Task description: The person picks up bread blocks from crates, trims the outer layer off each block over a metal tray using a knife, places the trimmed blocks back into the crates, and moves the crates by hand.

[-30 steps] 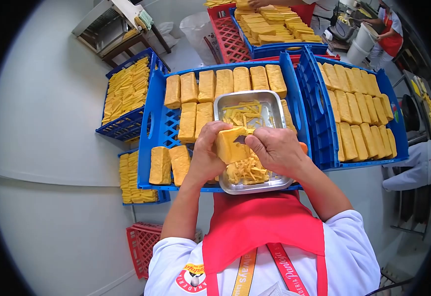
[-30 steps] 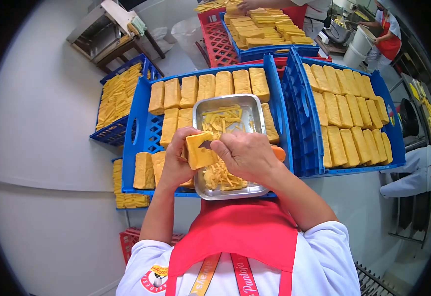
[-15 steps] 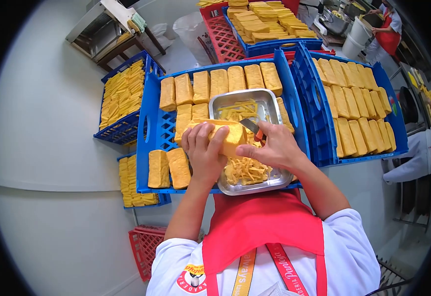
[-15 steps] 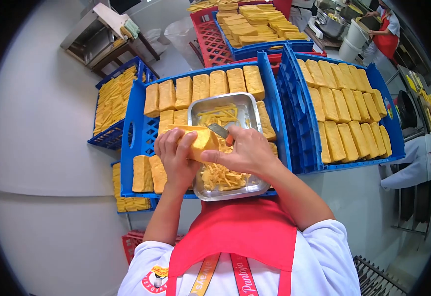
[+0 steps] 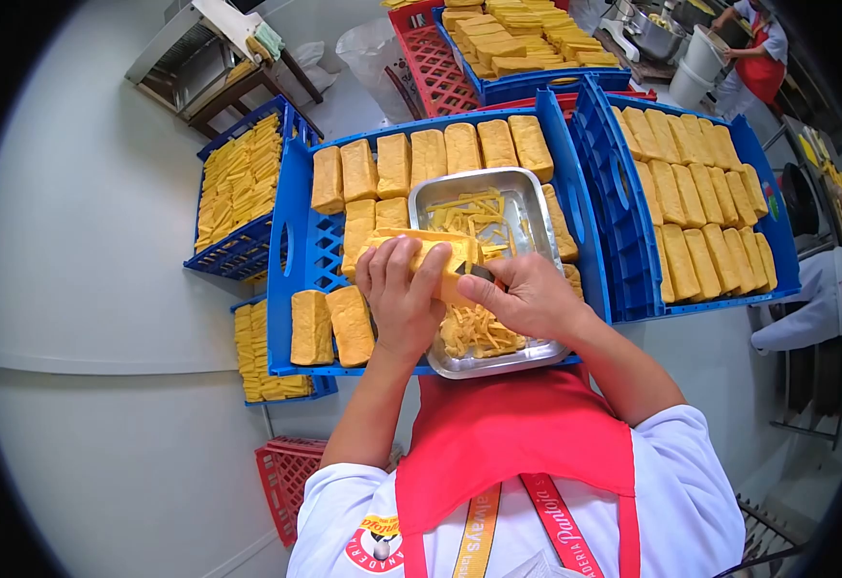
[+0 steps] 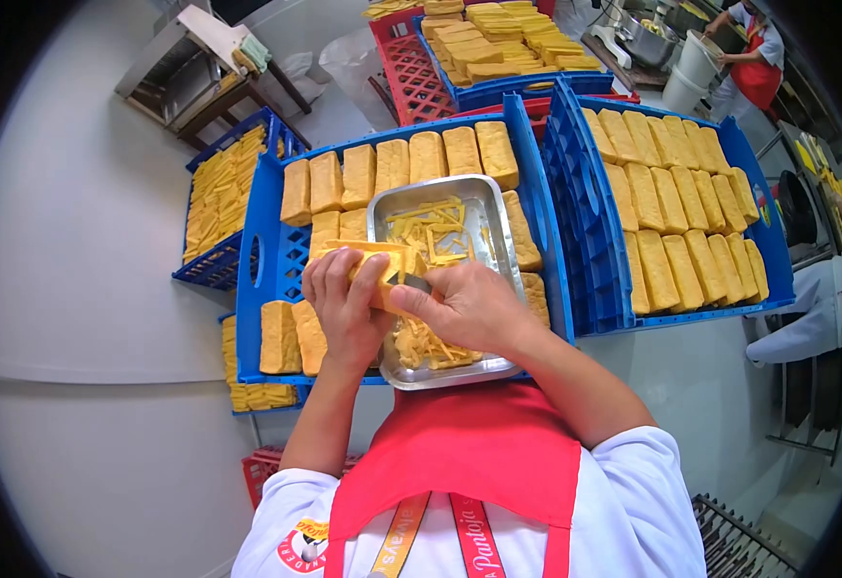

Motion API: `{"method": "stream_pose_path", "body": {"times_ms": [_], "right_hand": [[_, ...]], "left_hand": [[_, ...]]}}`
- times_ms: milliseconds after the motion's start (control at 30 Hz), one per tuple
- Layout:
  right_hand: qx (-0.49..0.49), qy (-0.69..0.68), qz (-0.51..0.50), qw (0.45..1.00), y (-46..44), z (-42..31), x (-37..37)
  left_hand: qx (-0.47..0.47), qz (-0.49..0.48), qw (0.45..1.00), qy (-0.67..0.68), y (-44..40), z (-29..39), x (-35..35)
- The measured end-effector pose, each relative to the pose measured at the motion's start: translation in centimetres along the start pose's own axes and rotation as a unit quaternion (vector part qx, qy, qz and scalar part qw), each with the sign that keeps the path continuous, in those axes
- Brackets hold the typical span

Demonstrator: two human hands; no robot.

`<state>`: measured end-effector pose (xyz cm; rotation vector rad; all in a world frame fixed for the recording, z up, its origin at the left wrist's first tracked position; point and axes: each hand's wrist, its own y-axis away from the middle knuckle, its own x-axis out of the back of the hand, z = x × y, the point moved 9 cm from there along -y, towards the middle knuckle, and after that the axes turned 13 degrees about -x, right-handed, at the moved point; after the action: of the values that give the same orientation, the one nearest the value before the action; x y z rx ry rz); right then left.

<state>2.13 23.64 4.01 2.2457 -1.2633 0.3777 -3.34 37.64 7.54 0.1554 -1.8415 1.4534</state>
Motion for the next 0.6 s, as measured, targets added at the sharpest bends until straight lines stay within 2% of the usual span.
{"method": "stream_pose_path", "body": {"times_ms": [100, 167, 200, 233, 267, 300, 367, 400, 433, 500, 567, 600], "right_hand": [[-0.005, 0.031, -0.002, 1.000, 0.3, -0.4, 0.0], [0.011, 0.050, 0.000, 0.999, 0.6, -0.7, 0.2], [0.026, 0.017, 0.016, 0.999, 0.8, -0.6, 1.0], [0.042, -0.015, 0.032, 0.998, 0.9, -0.6, 1.8], [0.045, -0.014, 0.030, 0.998, 0.8, -0.3, 2.1], [0.029, -0.022, 0.054, 0.998, 0.4, 0.5, 2.7], [0.016, -0.031, 0.076, 0.997, -0.1, 1.1, 2.9], [0.027, -0.027, 0.102, 0.994, -0.1, 0.9, 3.1], [0.038, -0.023, 0.128, 0.991, 0.0, 0.7, 3.3], [0.056, -0.007, 0.134, 0.989, -0.1, 0.0, 3.5], [0.075, 0.010, 0.137, 0.988, 0.3, -0.8, 3.7], [0.072, 0.033, 0.119, 0.990, 0.4, -1.1, 3.4]], "left_hand": [[-0.006, -0.022, 1.000, 0.000, -0.3, -0.1, -0.1], [0.082, -0.109, 0.987, 0.084, -0.4, -1.6, -0.8], [0.082, -0.109, 0.987, 0.083, -1.3, -1.5, 0.0], [0.200, -0.083, 0.944, 0.249, -1.3, -2.6, 0.1], [0.308, -0.052, 0.860, 0.404, -0.5, -3.2, -0.5], [0.310, -0.050, 0.861, 0.401, -0.2, -3.4, -0.7], [0.403, 0.030, 0.723, 0.561, 1.8, -3.7, -2.6], [0.462, 0.055, 0.673, 0.574, 2.8, -3.6, -3.4], [0.463, 0.055, 0.673, 0.574, 2.8, -3.7, -3.5], [0.542, 0.042, 0.495, 0.678, 4.0, -2.1, -5.6], [0.552, 0.028, 0.485, 0.678, 4.5, -2.1, -6.3], [0.570, 0.015, 0.431, 0.699, 5.3, -1.9, -6.9]]}}
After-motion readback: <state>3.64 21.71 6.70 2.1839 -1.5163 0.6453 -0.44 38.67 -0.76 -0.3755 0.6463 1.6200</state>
